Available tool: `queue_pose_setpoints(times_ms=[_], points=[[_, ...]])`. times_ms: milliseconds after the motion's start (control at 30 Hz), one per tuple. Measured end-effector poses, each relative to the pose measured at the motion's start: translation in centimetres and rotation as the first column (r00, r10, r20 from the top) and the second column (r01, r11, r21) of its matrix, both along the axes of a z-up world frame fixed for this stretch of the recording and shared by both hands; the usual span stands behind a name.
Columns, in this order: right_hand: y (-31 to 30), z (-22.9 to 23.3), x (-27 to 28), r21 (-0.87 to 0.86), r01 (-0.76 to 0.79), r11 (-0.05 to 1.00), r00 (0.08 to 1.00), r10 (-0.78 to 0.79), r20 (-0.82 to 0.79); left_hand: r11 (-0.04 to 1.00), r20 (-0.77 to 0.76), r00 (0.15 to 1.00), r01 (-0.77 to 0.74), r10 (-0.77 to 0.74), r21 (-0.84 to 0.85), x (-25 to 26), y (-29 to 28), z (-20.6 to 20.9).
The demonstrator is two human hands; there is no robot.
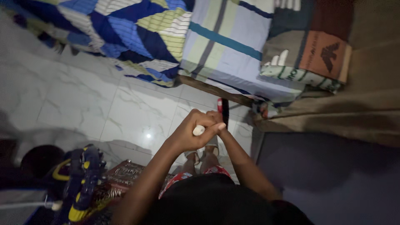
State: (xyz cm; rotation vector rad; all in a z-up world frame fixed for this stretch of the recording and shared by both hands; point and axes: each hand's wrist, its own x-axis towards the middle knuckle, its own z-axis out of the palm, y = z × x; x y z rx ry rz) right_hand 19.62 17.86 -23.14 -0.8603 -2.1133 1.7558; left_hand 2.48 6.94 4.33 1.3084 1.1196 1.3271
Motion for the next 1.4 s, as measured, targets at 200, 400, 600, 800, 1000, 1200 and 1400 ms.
queue_pose_setpoints(times_ms=[200,400,600,800,1000,1200,1400], points=[[-2.5,1.7,-5.9,-0.191,-0.056,0.98,0.997,0.045,-0.06,0.988,-0.084,0.985,-0.149,0.152,0.048,-2.1,-3.0,1.5],[-2.8,1.6,-4.7,-0.099,-0.023,0.995,1.0,0.022,-0.013,0.978,-0.017,0.998,-0.06,0.065,0.198,-4.5,-3.7,4.7],[-1.4,-2.8,-0.3,0.164,0.116,0.98,0.981,-0.139,0.136,0.989,0.126,0.991,-0.049,0.032,0.136,-5.1,-1.5,2.2],[-0.3,-8.2,0.5,0.335,-0.012,0.942,0.96,-0.083,0.269,0.99,0.112,0.984,-0.135,0.138,-0.037,-6.0,-1.8,-3.1],[-1.2,-4.5,-9.5,0.326,-0.209,0.922,0.954,0.265,-0.138,0.952,-0.021,0.955,-0.295,0.297,0.086,-7.3,-3.9,-1.5],[-2.9,1.0,-14.9,-0.326,-0.36,0.874,0.898,0.23,-0.375,0.892,-0.204,0.87,-0.421,0.448,0.164,-9.6,-3.7,2.1],[-1.5,1.0,-11.8,-0.55,-0.273,0.789,0.936,0.085,-0.343,0.933,-0.03,0.94,-0.334,0.341,0.136,-9.5,-4.0,6.2]])
